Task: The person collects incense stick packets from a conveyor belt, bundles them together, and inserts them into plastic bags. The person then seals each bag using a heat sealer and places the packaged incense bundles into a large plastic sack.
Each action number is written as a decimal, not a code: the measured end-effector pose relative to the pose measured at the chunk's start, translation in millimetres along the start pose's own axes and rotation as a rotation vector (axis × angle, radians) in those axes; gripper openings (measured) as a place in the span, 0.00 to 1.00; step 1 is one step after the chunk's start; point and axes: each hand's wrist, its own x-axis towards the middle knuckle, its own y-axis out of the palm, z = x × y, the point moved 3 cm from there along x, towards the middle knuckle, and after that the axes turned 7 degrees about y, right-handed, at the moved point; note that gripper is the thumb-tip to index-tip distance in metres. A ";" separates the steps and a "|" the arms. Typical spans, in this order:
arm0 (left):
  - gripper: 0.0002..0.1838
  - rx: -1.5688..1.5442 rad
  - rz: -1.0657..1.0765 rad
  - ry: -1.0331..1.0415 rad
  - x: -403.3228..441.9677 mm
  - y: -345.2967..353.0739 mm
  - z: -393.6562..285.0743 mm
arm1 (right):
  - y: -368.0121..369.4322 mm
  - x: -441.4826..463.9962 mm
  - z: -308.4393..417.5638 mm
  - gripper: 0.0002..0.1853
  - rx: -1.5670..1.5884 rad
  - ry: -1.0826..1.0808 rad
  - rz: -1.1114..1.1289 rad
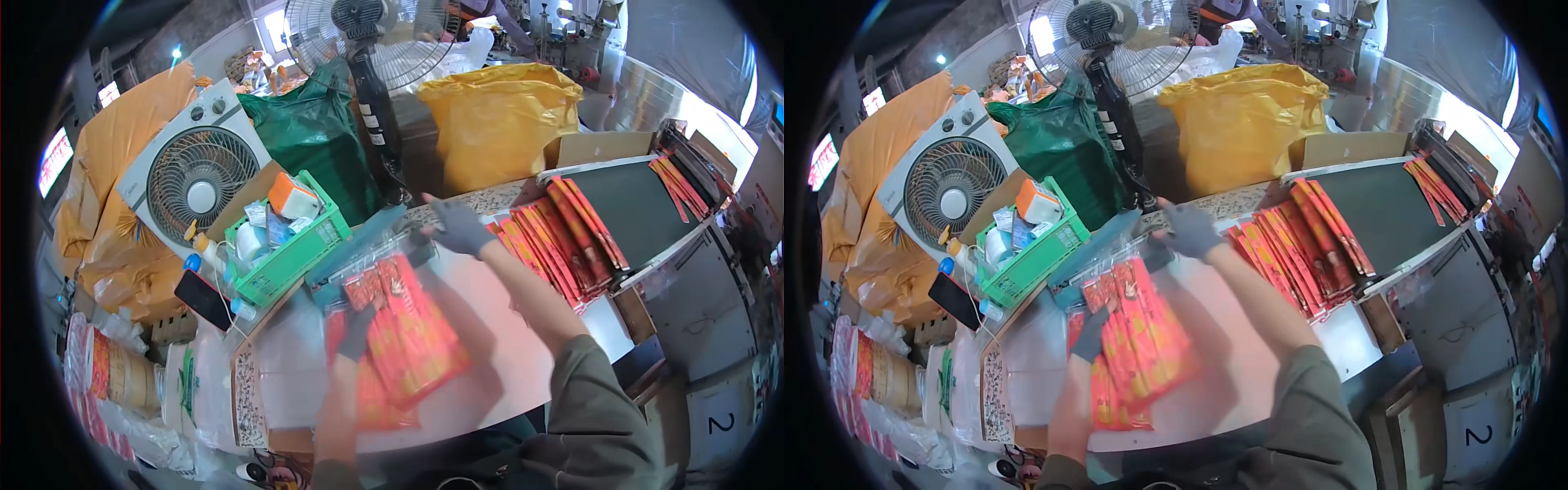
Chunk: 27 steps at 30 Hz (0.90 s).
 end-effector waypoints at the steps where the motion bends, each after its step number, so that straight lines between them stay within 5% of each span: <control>1: 0.29 0.061 0.041 0.035 -3.7 -9.5 -0.8 | -25.0 -11.5 -20.7 0.34 -0.086 0.005 -0.036; 3: 0.33 0.271 0.171 -0.094 -9.2 -32.6 -11.1 | -77.6 -37.1 -82.4 0.31 -0.251 -0.002 -0.145; 4: 0.36 0.377 0.235 -0.163 -15.5 -33.6 -15.1 | -103.8 -48.6 -119.2 0.29 -0.240 0.176 -0.036; 6: 0.37 0.917 0.078 -0.021 -35.0 -12.9 -63.1 | -164.4 -88.4 -139.1 0.32 -0.406 0.397 -0.241; 7: 0.38 1.184 -0.008 0.059 -37.1 -1.9 -82.5 | -171.2 -105.5 -170.7 0.32 -0.433 0.437 -0.247; 10: 0.42 1.232 0.035 0.750 -5.3 28.3 -58.0 | -168.4 -142.7 -226.3 0.35 -0.518 0.422 -0.246; 14: 0.47 0.781 0.400 0.085 17.4 140.8 -22.5 | -148.3 -144.2 -177.7 0.31 -0.515 0.202 -0.216; 16: 0.45 0.555 0.382 -0.062 37.4 174.2 23.3 | -127.8 -139.1 -153.0 0.32 -0.206 0.141 -0.212; 18: 0.36 0.096 0.257 -0.137 43.6 201.3 46.8 | -104.8 -139.9 -134.2 0.35 -0.329 0.131 -0.219; 20: 0.29 -0.262 0.210 -0.144 52.0 209.0 75.5 | -89.9 -139.9 -144.5 0.40 -0.497 0.368 -0.235; 22: 0.24 -0.514 0.250 -0.071 65.6 200.2 101.0 | -81.8 -143.5 -186.3 0.46 0.066 0.809 -0.030; 26: 0.23 -0.623 0.310 -0.093 69.1 193.5 96.1 | -16.8 -146.5 -268.4 0.50 0.134 0.647 -0.497; 27: 0.23 -0.612 0.341 -0.058 71.1 192.5 99.3 | -17.8 -143.1 -267.1 0.50 0.175 0.722 -0.346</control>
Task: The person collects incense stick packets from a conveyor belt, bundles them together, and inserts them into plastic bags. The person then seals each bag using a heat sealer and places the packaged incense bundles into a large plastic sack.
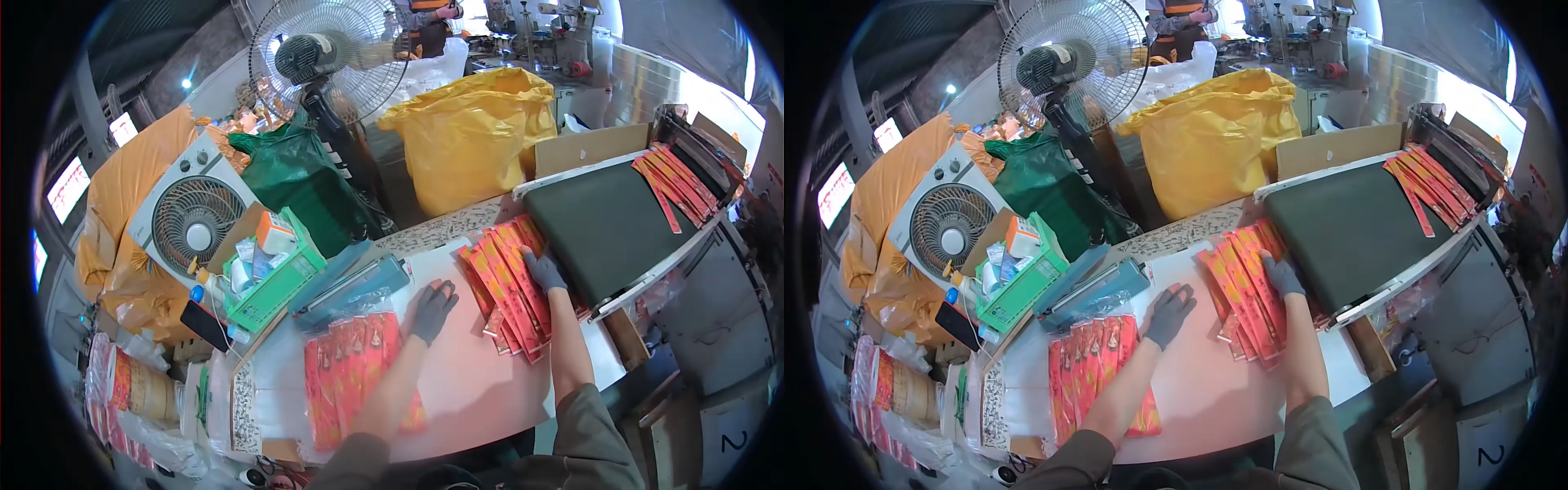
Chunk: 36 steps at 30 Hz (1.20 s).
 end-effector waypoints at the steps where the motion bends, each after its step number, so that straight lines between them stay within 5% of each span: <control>1: 0.22 0.042 -0.019 0.000 -1.8 9.2 -3.2 | -8.0 -0.5 10.2 0.50 -0.030 0.086 0.142; 2: 0.21 0.082 -0.038 -0.001 -5.9 28.6 -10.7 | -17.1 -7.6 23.0 0.51 -0.062 0.172 0.284; 7: 0.23 0.557 0.024 -0.190 6.3 8.9 36.0 | -36.5 -66.5 89.7 0.56 -0.470 -0.104 0.167; 13: 0.32 0.384 -0.164 -0.155 -108.5 65.7 11.5 | -53.9 -187.5 107.3 0.57 0.031 0.116 0.619; 16: 0.30 0.402 -0.218 -0.358 -220.7 114.0 -29.5 | -77.7 -274.4 65.7 0.50 0.336 0.112 0.817; 17: 0.29 0.374 -0.084 -0.410 -249.5 111.6 -35.7 | -96.6 -304.1 62.6 0.51 0.390 0.103 0.919; 18: 0.27 0.751 0.050 -0.548 -271.1 94.6 -36.4 | -135.3 -322.4 100.4 0.53 0.374 0.168 1.038; 19: 0.25 0.613 0.168 -0.316 -285.2 97.6 -34.5 | -139.7 -341.6 80.5 0.54 0.135 0.216 1.098; 21: 0.24 0.551 0.214 -0.170 -290.6 135.2 -54.4 | -142.7 -372.2 73.8 0.56 0.278 0.103 1.005; 24: 0.23 0.816 0.305 -0.278 -282.6 117.2 -33.7 | -137.0 -366.1 99.1 0.56 0.459 0.054 0.994; 27: 0.23 0.850 0.151 -0.062 -246.0 162.5 -79.3 | -168.9 -323.6 170.9 0.56 0.472 0.092 0.842; 30: 0.25 0.887 0.126 -0.206 -220.8 175.7 -110.9 | -172.4 -286.5 194.7 0.58 0.501 -0.171 0.630; 32: 0.27 0.729 0.314 0.004 -201.5 181.6 -120.1 | -154.2 -267.7 191.5 0.63 0.605 -0.211 0.711; 36: 0.49 0.572 0.261 0.235 -179.9 178.1 -130.7 | -141.3 -247.4 206.1 0.72 0.632 -0.296 0.768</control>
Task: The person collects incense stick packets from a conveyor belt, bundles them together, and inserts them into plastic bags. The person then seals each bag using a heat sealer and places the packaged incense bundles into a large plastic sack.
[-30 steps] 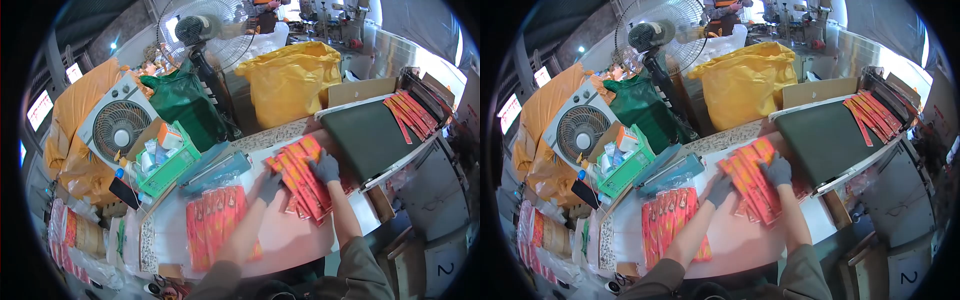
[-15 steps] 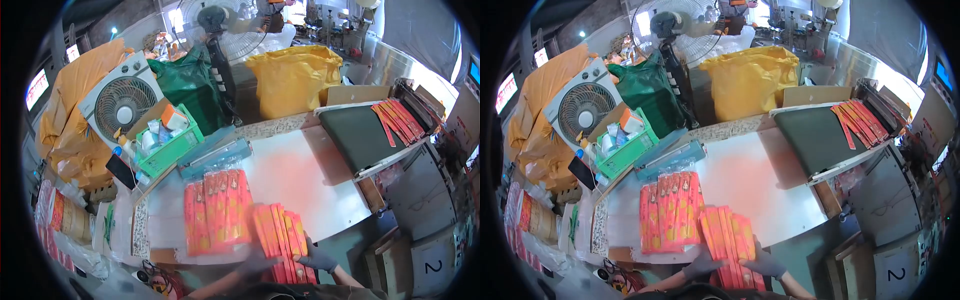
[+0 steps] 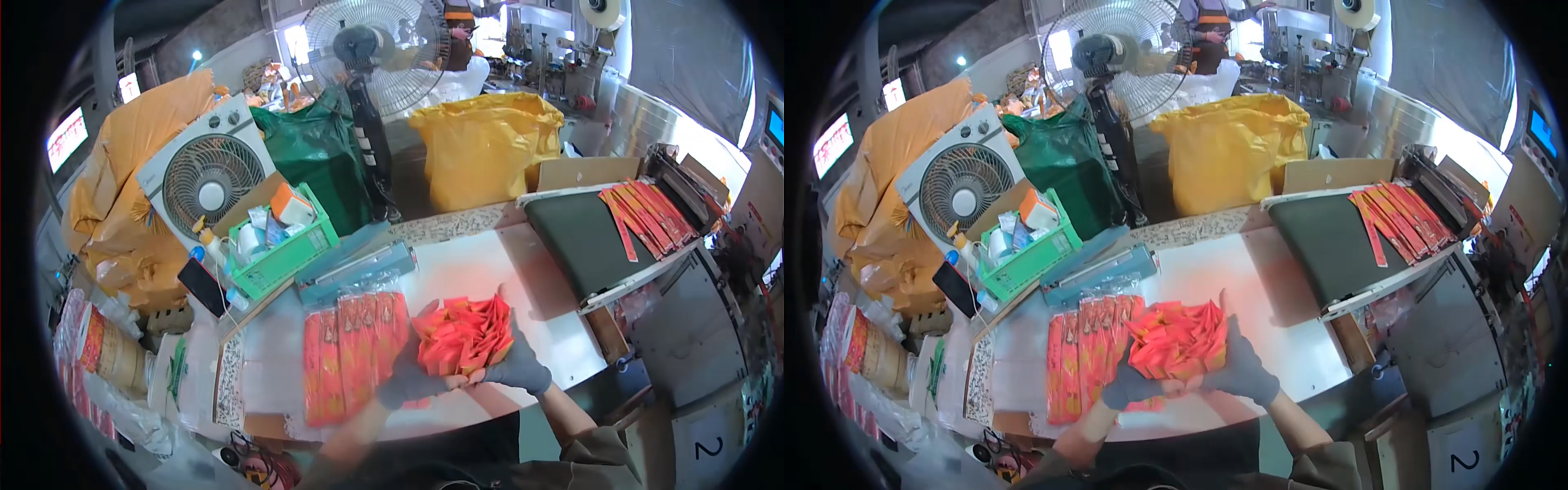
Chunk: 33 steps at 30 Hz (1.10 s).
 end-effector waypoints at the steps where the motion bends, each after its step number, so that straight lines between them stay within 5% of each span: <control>1: 0.56 -0.023 -0.060 0.021 1.9 -3.3 0.2 | -0.8 5.6 10.5 0.73 0.076 -0.081 -0.023; 2: 0.67 0.079 0.047 0.166 11.0 -6.1 -2.1 | -1.4 11.5 24.5 0.74 0.155 -0.151 -0.045; 7: 0.66 0.048 -0.022 0.073 -0.8 9.3 -5.0 | 15.2 14.8 30.5 0.77 0.244 -0.218 -0.077; 9: 0.65 0.112 -0.029 0.010 -8.8 14.5 -11.0 | 26.1 -5.7 57.0 0.70 0.187 -0.313 -0.130; 10: 0.60 -0.438 -0.201 -0.222 -13.4 36.3 -46.6 | 31.4 -16.9 64.7 0.68 0.239 -0.286 -0.189; 11: 0.53 0.143 -0.024 0.018 -20.9 29.8 -49.2 | 39.1 -29.1 68.7 0.67 0.296 -0.247 -0.248; 15: 0.45 -0.039 -0.023 -0.369 -45.8 12.1 -9.1 | 56.4 -52.3 7.9 0.54 0.194 -0.005 -0.280; 16: 0.43 -0.087 -0.023 -0.476 -51.3 9.3 5.3 | 54.8 -53.9 1.1 0.41 0.167 0.042 -0.199; 20: 0.34 -0.296 0.103 -0.509 -69.8 21.0 29.2 | 28.5 -29.4 -28.3 0.30 0.073 0.266 0.259; 24: 0.27 -0.163 -0.012 -0.371 -85.7 20.0 57.7 | 37.9 -10.7 -13.8 0.18 0.383 0.234 0.356; 27: 0.24 0.011 -0.116 -0.355 -94.3 10.6 60.6 | 49.1 2.0 -27.0 0.18 0.142 0.191 0.648; 33: 0.19 0.326 -0.069 -0.317 -130.1 -23.3 46.1 | 77.6 17.6 -45.1 0.10 0.150 0.198 0.685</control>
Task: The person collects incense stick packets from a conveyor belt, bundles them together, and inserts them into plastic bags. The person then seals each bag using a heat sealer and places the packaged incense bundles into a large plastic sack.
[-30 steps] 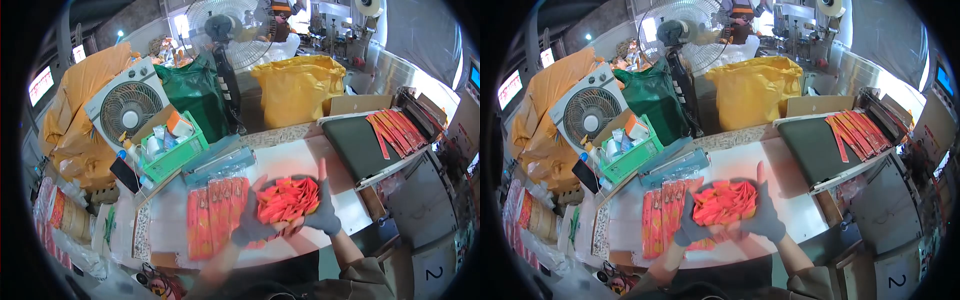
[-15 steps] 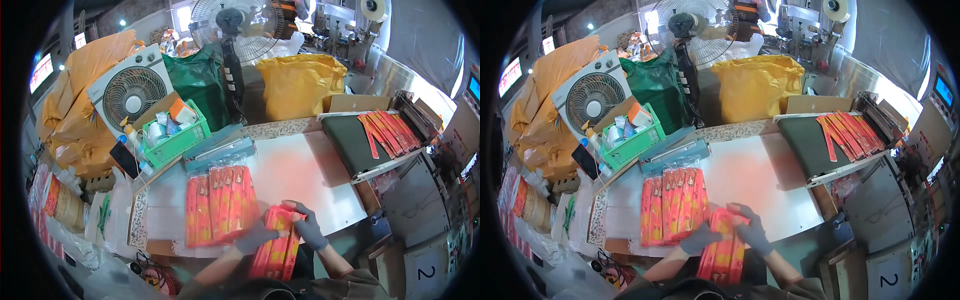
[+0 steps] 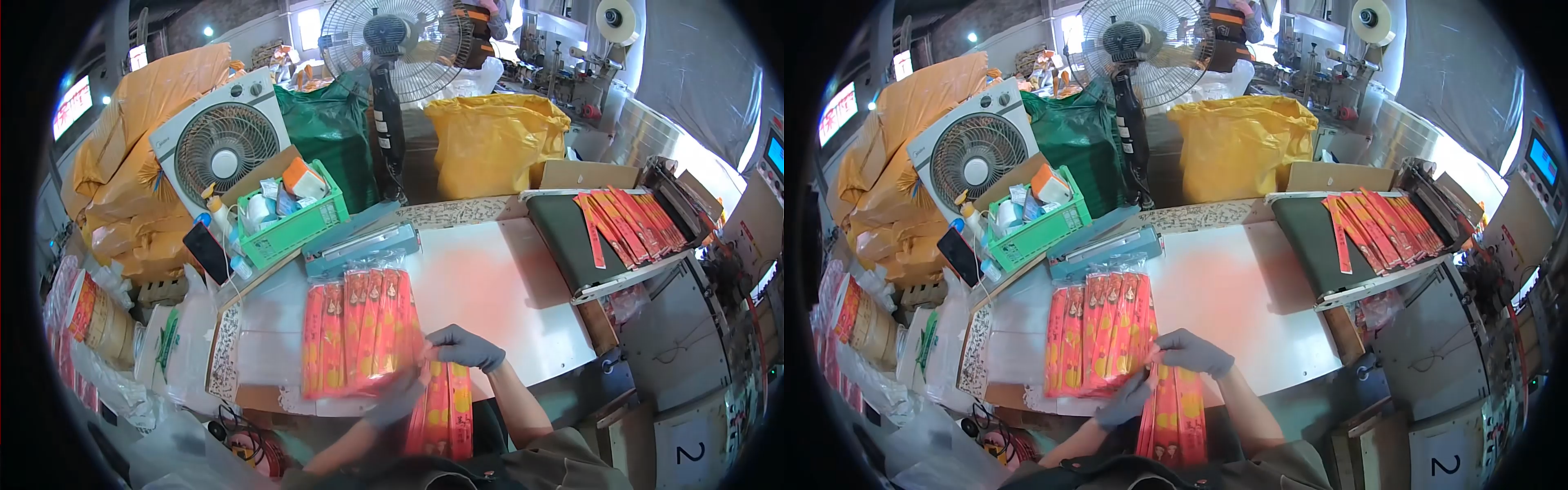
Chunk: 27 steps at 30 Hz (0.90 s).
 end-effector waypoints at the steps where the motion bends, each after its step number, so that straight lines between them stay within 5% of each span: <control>1: 0.19 0.056 0.005 0.039 -3.0 -13.9 -7.2 | 0.1 0.9 1.4 0.10 -0.020 -0.001 -0.012; 3: 0.22 0.211 -0.037 0.086 -14.4 -53.4 -4.3 | -0.1 1.2 5.5 0.10 -0.041 -0.007 -0.016; 4: 0.18 -0.397 -0.169 -0.135 -18.8 -78.7 -8.4 | 0.0 1.6 8.3 0.10 -0.039 -0.011 -0.007; 6: 0.13 0.154 -0.368 0.045 -21.9 -137.2 -33.3 | 2.0 2.9 6.8 0.10 -0.018 -0.007 0.007; 9: 0.06 0.285 -0.611 0.052 -34.2 -218.2 -18.0 | 2.6 5.3 2.6 0.10 0.005 0.005 0.010; 14: 0.09 1.188 -0.363 -0.313 -74.3 -302.8 64.5 | 5.4 8.9 6.4 0.11 -0.003 0.017 0.008; 20: 0.12 1.225 -0.600 -0.094 -83.8 -333.4 115.1 | 5.0 11.2 5.5 0.10 -0.019 0.020 0.002; 27: 0.11 1.139 -0.368 -0.301 -82.4 -322.1 88.0 | 4.6 11.8 6.0 0.10 -0.029 0.035 -0.009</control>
